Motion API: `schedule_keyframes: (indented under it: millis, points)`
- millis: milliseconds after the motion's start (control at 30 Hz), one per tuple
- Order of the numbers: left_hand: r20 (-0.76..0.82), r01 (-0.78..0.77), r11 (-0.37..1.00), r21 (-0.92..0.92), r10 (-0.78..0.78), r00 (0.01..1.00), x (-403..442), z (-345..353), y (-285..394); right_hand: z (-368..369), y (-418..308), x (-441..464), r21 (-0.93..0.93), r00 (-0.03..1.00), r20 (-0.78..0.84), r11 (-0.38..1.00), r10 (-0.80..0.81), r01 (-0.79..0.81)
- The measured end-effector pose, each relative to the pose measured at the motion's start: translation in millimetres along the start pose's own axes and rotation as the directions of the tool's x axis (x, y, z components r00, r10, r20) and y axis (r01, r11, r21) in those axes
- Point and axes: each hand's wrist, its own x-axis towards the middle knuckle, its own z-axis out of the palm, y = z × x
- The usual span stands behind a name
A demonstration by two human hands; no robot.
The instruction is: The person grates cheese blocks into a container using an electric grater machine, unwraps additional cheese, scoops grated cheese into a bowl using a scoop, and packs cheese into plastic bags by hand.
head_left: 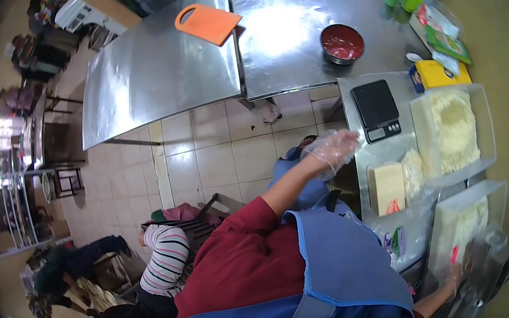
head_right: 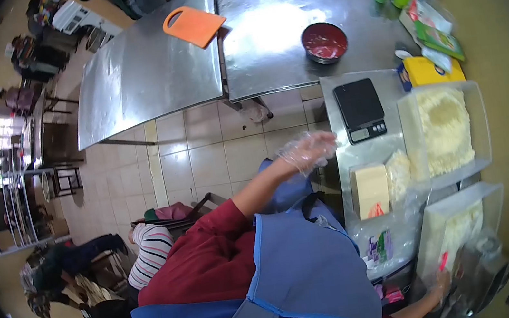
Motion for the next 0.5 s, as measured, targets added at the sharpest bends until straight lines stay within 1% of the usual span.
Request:
schedule_keyframes:
  millis: [33, 67, 133, 167, 233, 300, 333, 367, 433, 467, 500]
  points:
    - [0.022, 0.071, 0.997, 0.023, -0.072, 0.997, 0.7, -0.1, 7.3, -5.9, -2.4, -3.4, -0.037, 0.999, 0.04, 0.999, -0.003, 0.005]
    - [0.014, 0.076, 0.997, 0.012, -0.076, 0.997, 8.3, -7.2, 5.9, -13.1, -7.7, -5.1, -0.065, 0.998, 0.07, 0.998, -0.005, 0.01]
    - [0.058, 0.069, 0.997, 0.02, -0.07, 0.996, 27.3, -19.6, -3.2, -37.4, -22.2, -13.5, -0.108, 0.993, 0.119, 0.994, 0.004, 0.009]
    - [0.008, -0.036, 0.998, 0.049, 0.035, 0.999, 40.0, -28.0, -12.0, -51.4, -30.5, -17.9, -0.121, 0.991, 0.134, 0.993, 0.017, -0.001]
    - [-0.056, -0.11, 0.933, 0.344, 0.137, 0.989, 65.3, -59.2, 2.4, -81.7, -47.8, -31.2, -0.125, 0.985, 0.162, 0.991, 0.062, -0.042]
    - [-0.208, -0.019, 0.974, 0.226, 0.067, 0.976, 83.2, -88.0, 35.5, -100.2, -59.0, -49.6, -0.113, 0.976, 0.183, 0.988, 0.123, -0.103]
    - [-0.261, -0.101, 0.948, 0.303, 0.185, 0.947, 103.3, -113.6, 26.3, -101.2, -64.3, -57.3, -0.083, 0.973, 0.176, 0.987, 0.149, -0.136]
    - [-0.309, -0.175, 0.909, 0.377, 0.302, 0.902, 121.9, -136.2, 15.4, -101.3, -68.4, -67.0, -0.054, 0.971, 0.163, 0.984, 0.177, -0.171]
    - [-0.457, -0.106, 0.878, 0.467, 0.342, 0.821, 132.0, -152.7, 58.5, -74.2, -62.6, -75.4, 0.043, 0.977, 0.051, 0.977, 0.206, -0.208]
    - [-0.463, -0.084, 0.825, 0.559, 0.394, 0.794, 147.5, -170.4, 55.1, -59.6, -61.7, -83.0, 0.117, 0.974, -0.079, 0.972, 0.214, -0.204]
    - [-0.457, -0.065, 0.763, 0.644, 0.45, 0.767, 165.2, -188.7, 47.6, -56.4, -69.8, -89.2, 0.152, 0.959, -0.119, 0.959, 0.258, -0.239]
